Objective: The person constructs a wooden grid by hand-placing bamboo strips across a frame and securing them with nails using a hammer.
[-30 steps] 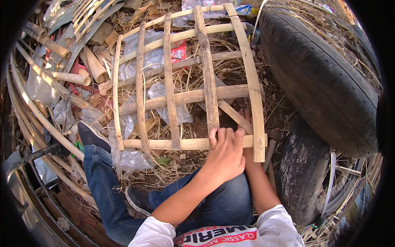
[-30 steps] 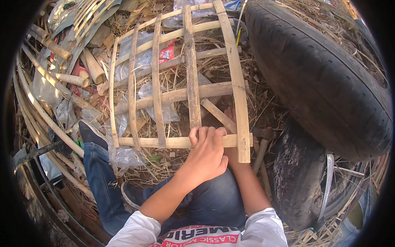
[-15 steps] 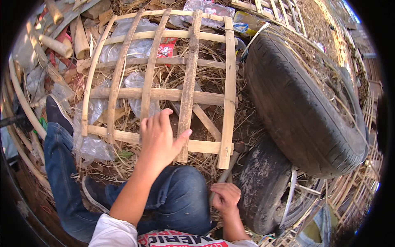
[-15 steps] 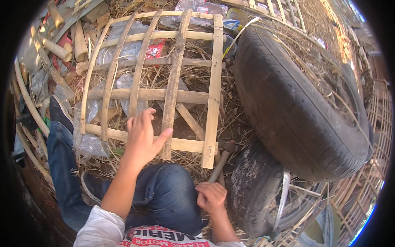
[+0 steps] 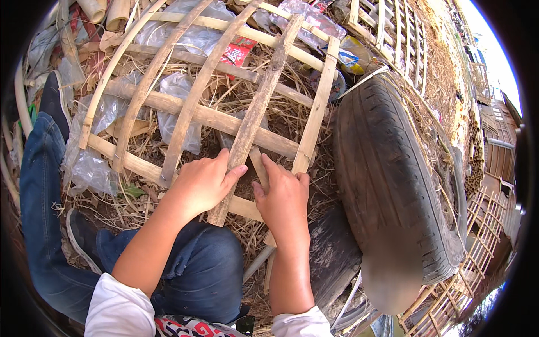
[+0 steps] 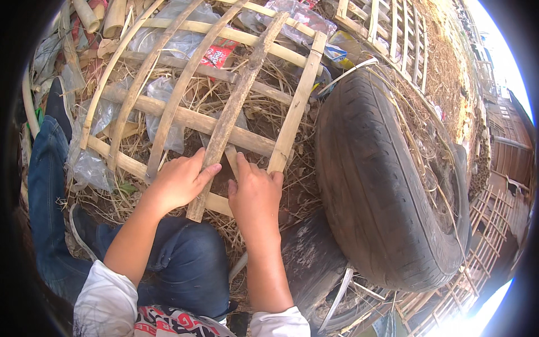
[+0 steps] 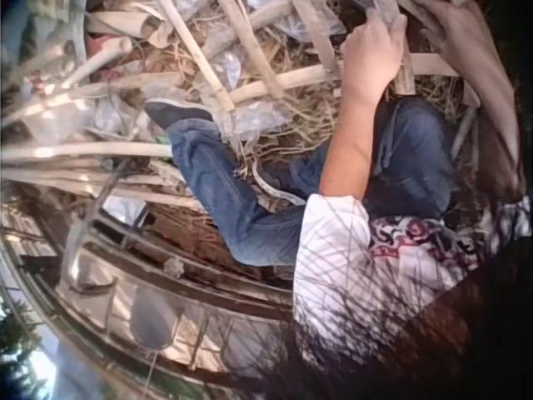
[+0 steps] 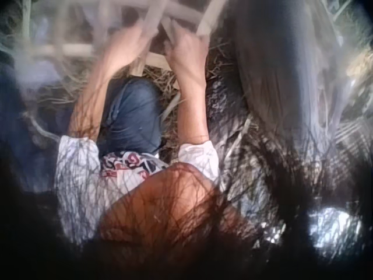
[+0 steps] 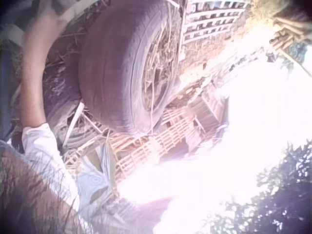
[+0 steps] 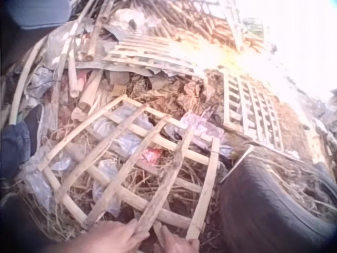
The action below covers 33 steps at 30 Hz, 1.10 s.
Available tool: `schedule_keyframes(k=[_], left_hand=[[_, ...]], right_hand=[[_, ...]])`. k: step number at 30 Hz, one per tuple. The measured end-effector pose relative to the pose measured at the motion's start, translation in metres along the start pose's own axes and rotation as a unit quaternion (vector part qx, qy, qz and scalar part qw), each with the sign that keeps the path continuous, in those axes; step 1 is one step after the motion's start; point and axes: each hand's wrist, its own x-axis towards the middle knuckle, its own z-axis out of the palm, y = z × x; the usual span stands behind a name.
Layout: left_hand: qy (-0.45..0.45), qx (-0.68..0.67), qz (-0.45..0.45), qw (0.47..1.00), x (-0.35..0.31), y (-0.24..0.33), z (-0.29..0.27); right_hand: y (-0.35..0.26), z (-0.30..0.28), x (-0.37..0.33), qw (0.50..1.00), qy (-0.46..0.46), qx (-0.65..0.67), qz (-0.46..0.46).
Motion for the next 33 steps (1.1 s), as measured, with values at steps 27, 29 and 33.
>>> schedule_keyframes(k=[27, 29, 33], left_hand=[[-0.038, -0.183, 0.028, 0.982, 0.01, -0.009, 0.001], [-0.025, -0.195, 0.039, 0.98, 0.01, -0.013, 0.005], [-0.058, -0.15, -0.047, 0.986, 0.011, -0.004, -0.002]], right_hand=[[0.017, 0.009, 0.006, 0.992, 0.025, 0.122, -0.01], [0.016, 0.005, 0.005, 0.986, 0.045, 0.163, -0.009], [0.017, -0.006, 0.005, 0.974, 0.066, 0.217, -0.01]])
